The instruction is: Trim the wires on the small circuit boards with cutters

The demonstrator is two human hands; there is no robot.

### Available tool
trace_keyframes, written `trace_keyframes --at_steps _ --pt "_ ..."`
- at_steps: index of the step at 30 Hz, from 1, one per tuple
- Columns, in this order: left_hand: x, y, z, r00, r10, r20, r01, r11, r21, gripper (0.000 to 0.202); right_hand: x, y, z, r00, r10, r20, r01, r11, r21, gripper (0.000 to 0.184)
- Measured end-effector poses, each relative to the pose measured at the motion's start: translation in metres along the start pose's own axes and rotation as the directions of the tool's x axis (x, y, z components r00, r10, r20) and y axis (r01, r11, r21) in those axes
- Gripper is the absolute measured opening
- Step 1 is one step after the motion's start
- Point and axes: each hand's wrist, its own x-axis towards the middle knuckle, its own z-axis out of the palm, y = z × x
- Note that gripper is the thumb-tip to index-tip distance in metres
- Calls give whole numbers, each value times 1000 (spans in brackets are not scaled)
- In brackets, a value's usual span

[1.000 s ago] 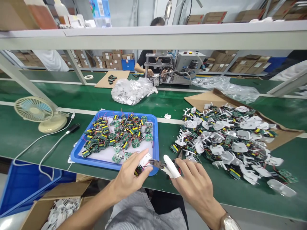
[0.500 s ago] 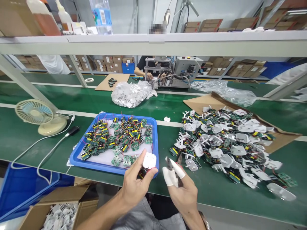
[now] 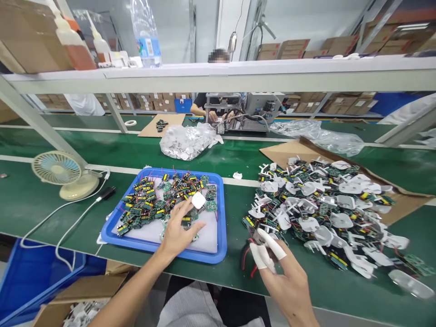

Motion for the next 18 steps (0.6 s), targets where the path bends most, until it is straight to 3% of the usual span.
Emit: trace_keyframes --at_steps 3,6,9,13,18 --pt "10 0 -6 999 -50 9 50 997 -63 54 -8 14 -8 999 -41 25 43 996 -77 38" --pt "22 0 -6 994 -103 25 105 986 -126 41 -17 32 -16 987 -161 27 163 965 -206 36" --pt "39 -2 5 986 -111 127 126 985 -119 35 -32 55 -22 964 -263 45 263 912 -315 28" --pt "78 -3 41 957 -31 287 56 995 -78 33 -54 81 -26 955 -293 37 288 895 -342 21" --pt "151 8 107 941 31 337 -17 999 -45 25 -70 100 -22 953 -284 103 302 883 -358 32"
